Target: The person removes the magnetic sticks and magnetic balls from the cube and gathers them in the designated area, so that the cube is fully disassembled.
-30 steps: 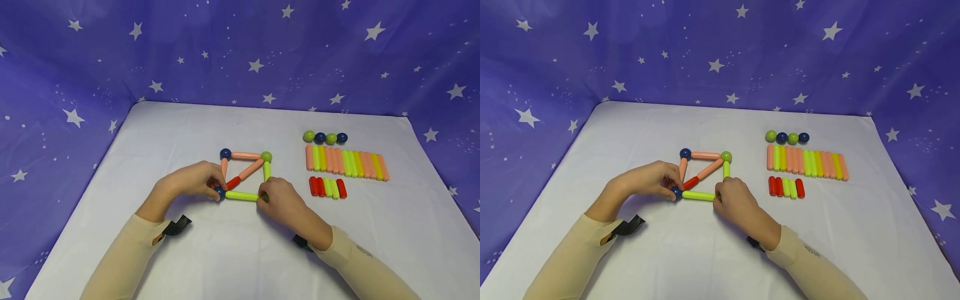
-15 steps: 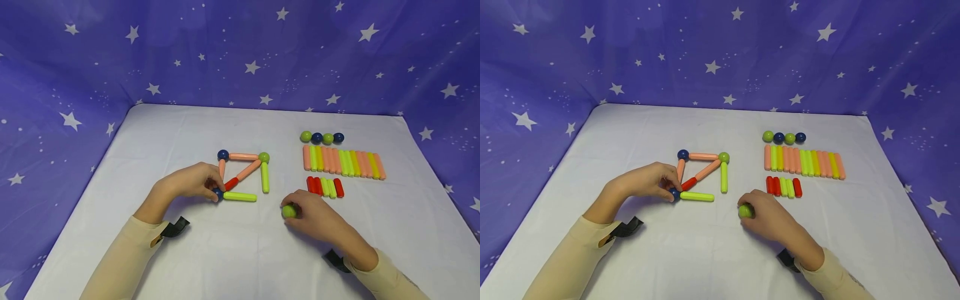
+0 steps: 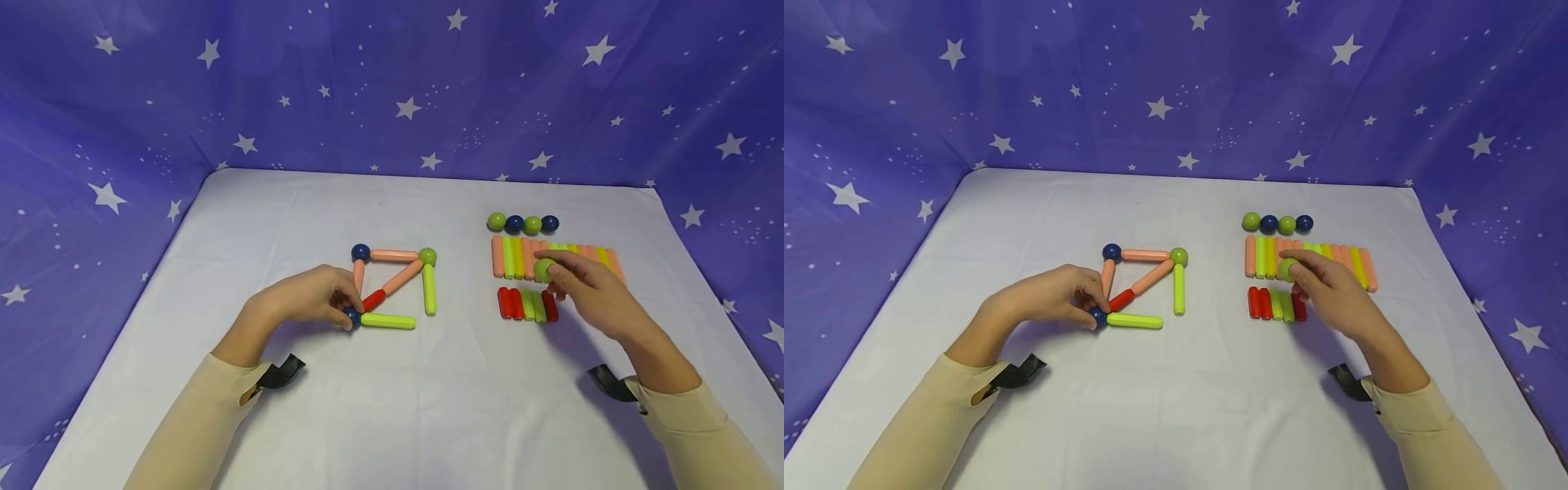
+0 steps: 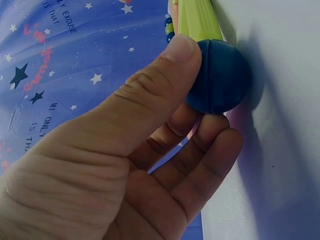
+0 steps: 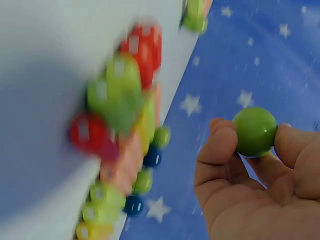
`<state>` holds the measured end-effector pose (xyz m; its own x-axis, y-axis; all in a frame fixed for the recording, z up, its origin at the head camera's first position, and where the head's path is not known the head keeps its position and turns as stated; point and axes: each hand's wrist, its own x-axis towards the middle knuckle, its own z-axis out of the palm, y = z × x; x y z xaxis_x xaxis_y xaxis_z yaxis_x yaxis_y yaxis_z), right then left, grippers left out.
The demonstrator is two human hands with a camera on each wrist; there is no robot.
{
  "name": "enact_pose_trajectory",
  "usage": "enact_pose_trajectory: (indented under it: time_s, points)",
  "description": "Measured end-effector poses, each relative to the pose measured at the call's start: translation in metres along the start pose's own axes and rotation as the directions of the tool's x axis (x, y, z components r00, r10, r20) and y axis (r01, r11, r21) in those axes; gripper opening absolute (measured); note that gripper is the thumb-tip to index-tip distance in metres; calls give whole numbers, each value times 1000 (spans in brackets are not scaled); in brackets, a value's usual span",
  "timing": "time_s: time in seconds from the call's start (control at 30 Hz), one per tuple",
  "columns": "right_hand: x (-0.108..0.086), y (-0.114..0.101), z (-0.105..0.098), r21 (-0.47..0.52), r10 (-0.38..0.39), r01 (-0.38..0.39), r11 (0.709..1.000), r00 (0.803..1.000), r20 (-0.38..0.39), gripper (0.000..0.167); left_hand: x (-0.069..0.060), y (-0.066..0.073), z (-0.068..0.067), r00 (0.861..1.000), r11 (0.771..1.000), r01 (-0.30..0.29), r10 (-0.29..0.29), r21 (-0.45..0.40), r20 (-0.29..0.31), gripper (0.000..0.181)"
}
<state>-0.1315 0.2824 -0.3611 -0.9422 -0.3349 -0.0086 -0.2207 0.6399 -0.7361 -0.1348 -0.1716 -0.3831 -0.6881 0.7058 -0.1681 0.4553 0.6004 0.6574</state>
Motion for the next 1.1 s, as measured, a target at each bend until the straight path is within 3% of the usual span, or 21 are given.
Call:
enact_pose_trajectory:
  time_s: [0.1,0.23,0.43,0.57,0.7,0.97,1.1]
  points:
    - [19,13,-20,-59,119,-124,991,990,-78,44,0,-1,1,1000,1000,0,0,4,-1,23]
    - [53,34,-43,-121,271,-289,950,951,-147,60,-1,-3,0,1000,1000,18,-18,-10,7,23]
    - [97,68,-68,-215,405,-420,882,907,-113,62,-2,-5,-1,1000,999,13,-13,-30,3,23]
    - [116,84,-72,-287,459,-453,844,887,-49,56,0,-4,-1,1000,999,-16,16,-29,0,23]
    - [127,89,-70,-325,478,-464,824,877,-38,50,1,-3,-1,1000,1000,-13,13,-26,-2,23]
    - [131,88,-69,-344,481,-470,813,875,-59,56,1,-2,0,1000,1000,15,-15,-25,1,23]
    - [126,89,-73,-331,470,-464,822,880,-65,64,1,-1,0,1000,999,31,-31,-25,7,23]
